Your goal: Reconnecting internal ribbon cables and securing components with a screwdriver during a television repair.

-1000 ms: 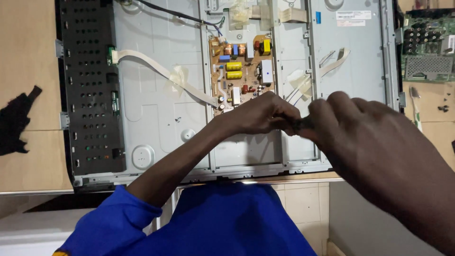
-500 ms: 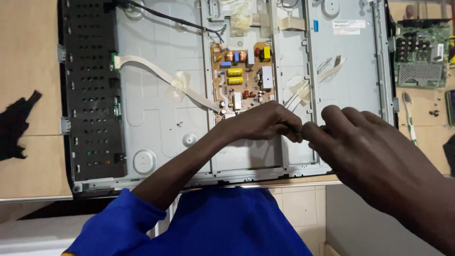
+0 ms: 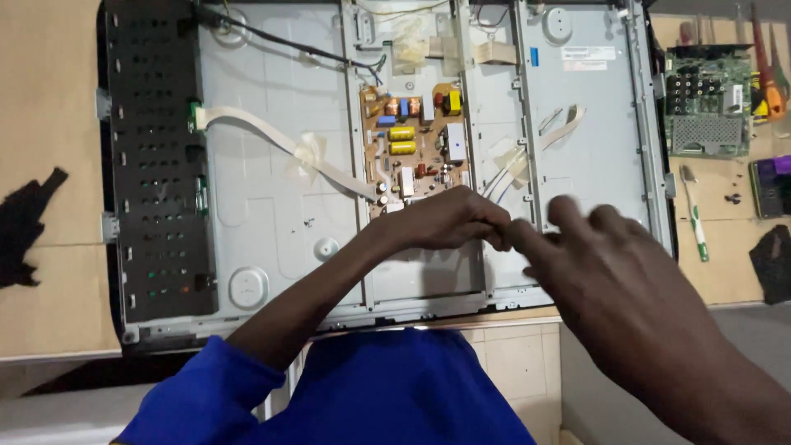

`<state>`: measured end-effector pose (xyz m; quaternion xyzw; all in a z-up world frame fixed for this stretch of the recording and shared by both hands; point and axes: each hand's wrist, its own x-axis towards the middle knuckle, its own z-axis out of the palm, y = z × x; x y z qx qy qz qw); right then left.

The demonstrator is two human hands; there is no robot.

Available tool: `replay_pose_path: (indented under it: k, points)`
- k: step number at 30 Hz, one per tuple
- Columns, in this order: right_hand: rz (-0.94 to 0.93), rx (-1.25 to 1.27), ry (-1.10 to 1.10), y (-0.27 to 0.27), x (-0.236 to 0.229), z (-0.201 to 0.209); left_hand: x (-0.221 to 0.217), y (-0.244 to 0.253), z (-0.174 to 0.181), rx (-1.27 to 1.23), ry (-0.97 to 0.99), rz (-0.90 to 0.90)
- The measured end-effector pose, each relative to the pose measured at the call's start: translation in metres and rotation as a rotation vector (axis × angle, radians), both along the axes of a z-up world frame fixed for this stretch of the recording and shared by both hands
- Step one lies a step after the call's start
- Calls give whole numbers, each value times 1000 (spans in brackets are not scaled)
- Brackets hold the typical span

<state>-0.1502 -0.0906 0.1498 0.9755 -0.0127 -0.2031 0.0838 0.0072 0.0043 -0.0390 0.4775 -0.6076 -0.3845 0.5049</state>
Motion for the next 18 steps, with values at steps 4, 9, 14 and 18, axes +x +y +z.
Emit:
replay_pose_path:
  k: [4, 9, 14, 18]
  points:
    - [319, -37, -147, -13, 1, -12, 0, 5, -3, 15, -3, 43]
    - [-9, -48, -24, -11, 15, -25, -4, 13, 2, 26, 74, 56]
    - [-238, -141, 26, -12, 26, -13, -9, 10, -1, 28, 37, 124]
    - [-52, 16, 152, -11, 23, 7, -9, 11, -4, -6, -12, 134]
